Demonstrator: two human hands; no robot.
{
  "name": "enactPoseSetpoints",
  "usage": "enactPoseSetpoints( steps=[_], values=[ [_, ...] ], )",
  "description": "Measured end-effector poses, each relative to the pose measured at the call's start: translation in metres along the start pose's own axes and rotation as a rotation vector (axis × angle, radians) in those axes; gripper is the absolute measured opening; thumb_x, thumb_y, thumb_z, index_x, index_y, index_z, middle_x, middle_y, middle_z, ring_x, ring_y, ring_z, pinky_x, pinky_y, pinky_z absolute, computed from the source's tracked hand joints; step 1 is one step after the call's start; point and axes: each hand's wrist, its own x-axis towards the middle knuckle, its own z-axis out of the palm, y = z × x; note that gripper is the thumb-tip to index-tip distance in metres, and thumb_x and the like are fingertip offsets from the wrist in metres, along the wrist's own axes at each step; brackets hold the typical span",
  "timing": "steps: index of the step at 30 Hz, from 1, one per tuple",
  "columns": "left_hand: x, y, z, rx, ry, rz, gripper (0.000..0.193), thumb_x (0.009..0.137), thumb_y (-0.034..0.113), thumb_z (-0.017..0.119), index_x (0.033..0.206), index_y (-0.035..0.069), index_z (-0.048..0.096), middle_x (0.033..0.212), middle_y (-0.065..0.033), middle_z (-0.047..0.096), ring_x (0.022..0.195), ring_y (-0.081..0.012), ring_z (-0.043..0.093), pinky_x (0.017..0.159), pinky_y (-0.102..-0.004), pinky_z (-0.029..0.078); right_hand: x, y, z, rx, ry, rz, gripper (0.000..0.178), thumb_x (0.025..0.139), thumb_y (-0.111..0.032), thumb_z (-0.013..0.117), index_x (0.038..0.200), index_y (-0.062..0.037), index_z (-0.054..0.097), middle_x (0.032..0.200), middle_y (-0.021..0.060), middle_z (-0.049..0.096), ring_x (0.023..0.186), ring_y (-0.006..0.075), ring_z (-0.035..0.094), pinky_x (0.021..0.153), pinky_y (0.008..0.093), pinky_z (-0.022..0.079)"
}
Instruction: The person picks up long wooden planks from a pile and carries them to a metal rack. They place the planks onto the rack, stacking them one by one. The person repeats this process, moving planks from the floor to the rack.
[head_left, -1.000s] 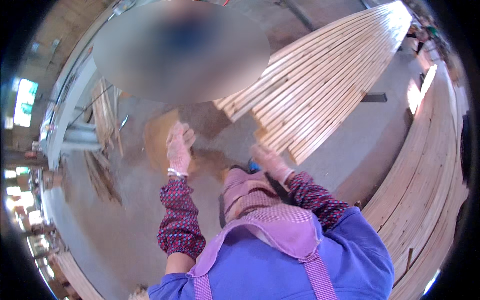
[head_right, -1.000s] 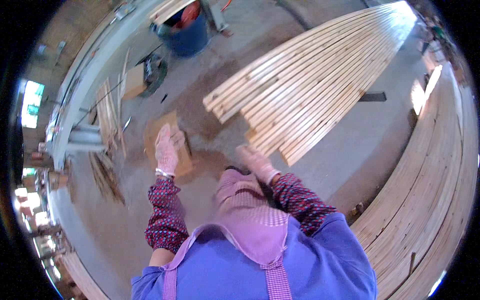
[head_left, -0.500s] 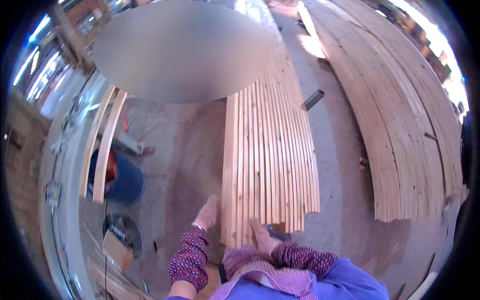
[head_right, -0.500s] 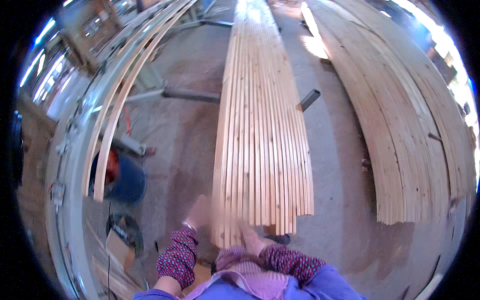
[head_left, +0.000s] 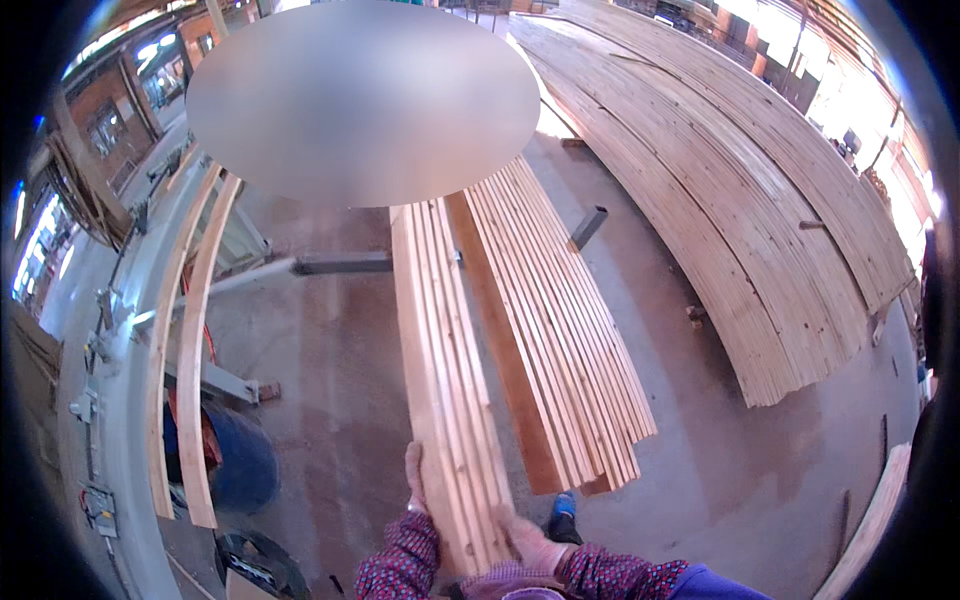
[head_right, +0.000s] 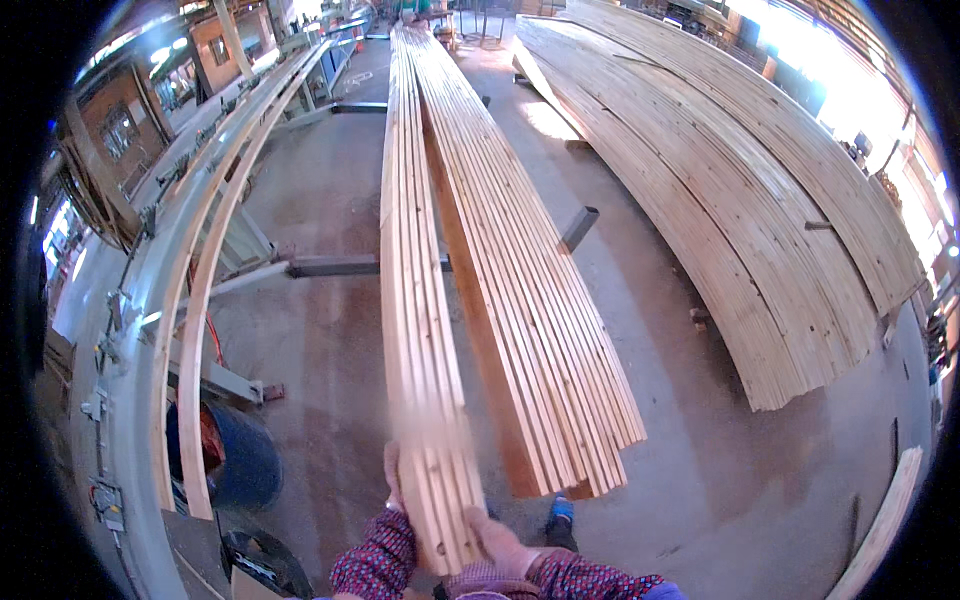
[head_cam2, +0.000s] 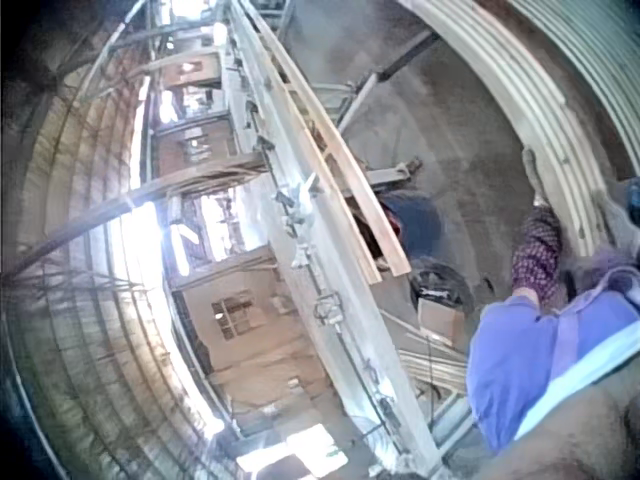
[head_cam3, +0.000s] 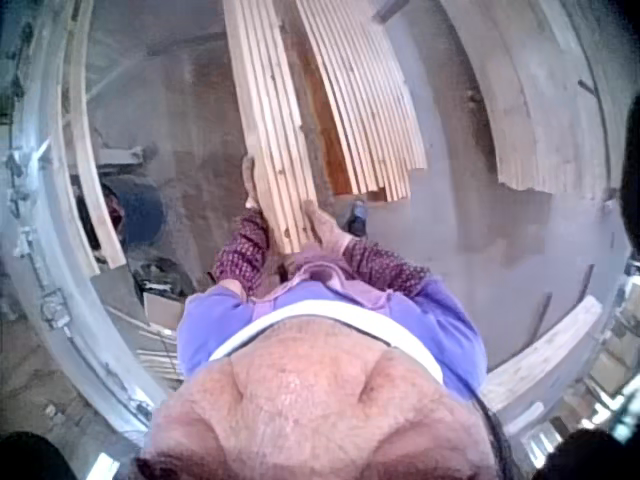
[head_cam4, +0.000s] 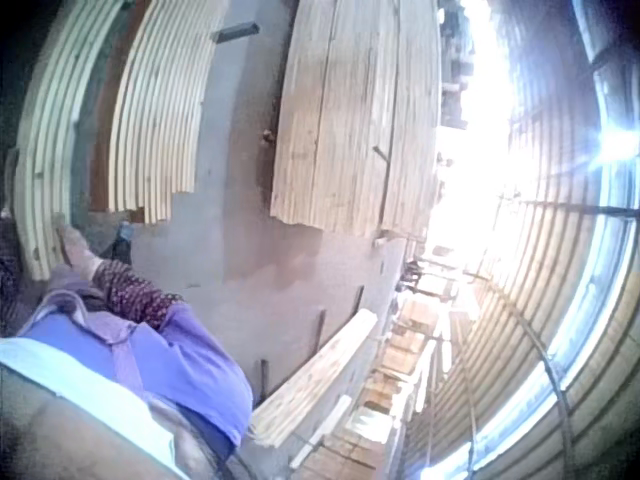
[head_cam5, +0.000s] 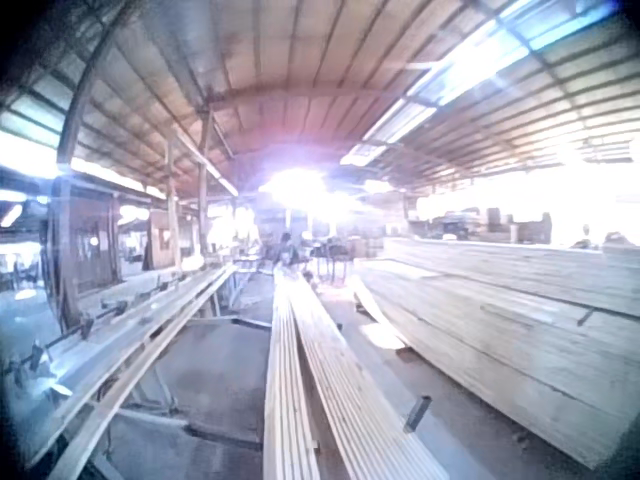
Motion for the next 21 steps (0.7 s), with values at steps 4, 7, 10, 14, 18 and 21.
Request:
enactPoseSetpoints(
  steps=[4, 7, 10, 14, 18, 21],
  values=[
    [-0.042, 0.054, -0.003, 0.057, -0.008, 0.056, 0.078, 0.084, 0.067, 0.05, 0.133, 0.006, 0.05, 0.124, -0.0164, 0.059, 0.109, -0.0321, 0.058, 0.096, -0.0469, 0.047, 0.043, 0.039, 0.027, -0.206, -0.067, -0.18, 0.061, 0.09, -0.051, 0.056, 0.123, 0.0, 0.055, 0.108, 0.0184, 0.066, 0.088, 0.0313, 0.067, 0.081, 0.0444, 0.055],
    [-0.041, 0.056, -0.003, 0.05, -0.01, 0.063, 0.079, 0.083, 0.068, 0.05, 0.133, 0.006, 0.05, 0.124, -0.0163, 0.059, 0.109, -0.032, 0.058, 0.095, -0.0471, 0.048, 0.059, 0.045, 0.023, -0.065, -0.09, -0.065, 0.06, 0.089, -0.05, 0.057, 0.124, -0.001, 0.055, 0.108, 0.0184, 0.066, 0.09, 0.0317, 0.067, 0.081, 0.0441, 0.055],
    [-0.03, 0.052, 0.001, 0.023, -0.024, 0.057, 0.08, 0.082, 0.068, 0.051, 0.133, 0.007, 0.05, 0.123, -0.0162, 0.059, 0.109, -0.032, 0.058, 0.094, -0.0473, 0.048, 0.063, 0.038, 0.017, -0.014, -0.099, -0.033, 0.059, 0.089, -0.049, 0.058, 0.125, -0.002, 0.054, 0.108, 0.0184, 0.066, 0.091, 0.0322, 0.066, 0.082, 0.0439, 0.054],
    [-0.034, 0.042, 0.007, 0.015, -0.037, 0.047, 0.081, 0.081, 0.07, 0.051, 0.133, 0.007, 0.05, 0.123, -0.016, 0.059, 0.109, -0.032, 0.058, 0.093, -0.0476, 0.049, 0.058, 0.036, 0.006, 0.026, -0.098, -0.023, 0.058, 0.088, -0.048, 0.059, 0.126, -0.0033, 0.054, 0.108, 0.0184, 0.066, 0.092, 0.0328, 0.066, 0.082, 0.0436, 0.053],
    [-0.042, 0.041, 0.019, 0.053, -0.046, 0.074, 0.083, 0.08, 0.071, 0.052, 0.134, 0.008, 0.049, 0.123, -0.0159, 0.059, 0.108, -0.032, 0.058, 0.093, -0.0479, 0.049, 0.06, 0.038, 0.005, 0.079, -0.139, -0.019, 0.058, 0.087, -0.047, 0.06, 0.127, -0.0046, 0.054, 0.109, 0.0184, 0.066, 0.094, 0.0334, 0.065, 0.082, 0.0433, 0.053],
    [-0.042, 0.037, 0.022, -0.004, -0.031, 0.002, 0.087, 0.078, 0.074, 0.051, 0.135, 0.008, 0.048, 0.124, -0.0157, 0.058, 0.107, -0.0323, 0.059, 0.091, -0.0482, 0.05, 0.062, 0.039, 0.001, 0.128, -0.168, -0.029, 0.058, 0.086, -0.046, 0.061, 0.127, -0.0056, 0.054, 0.109, 0.0184, 0.066, 0.095, 0.0339, 0.065, 0.082, 0.043, 0.052]
  ],
)
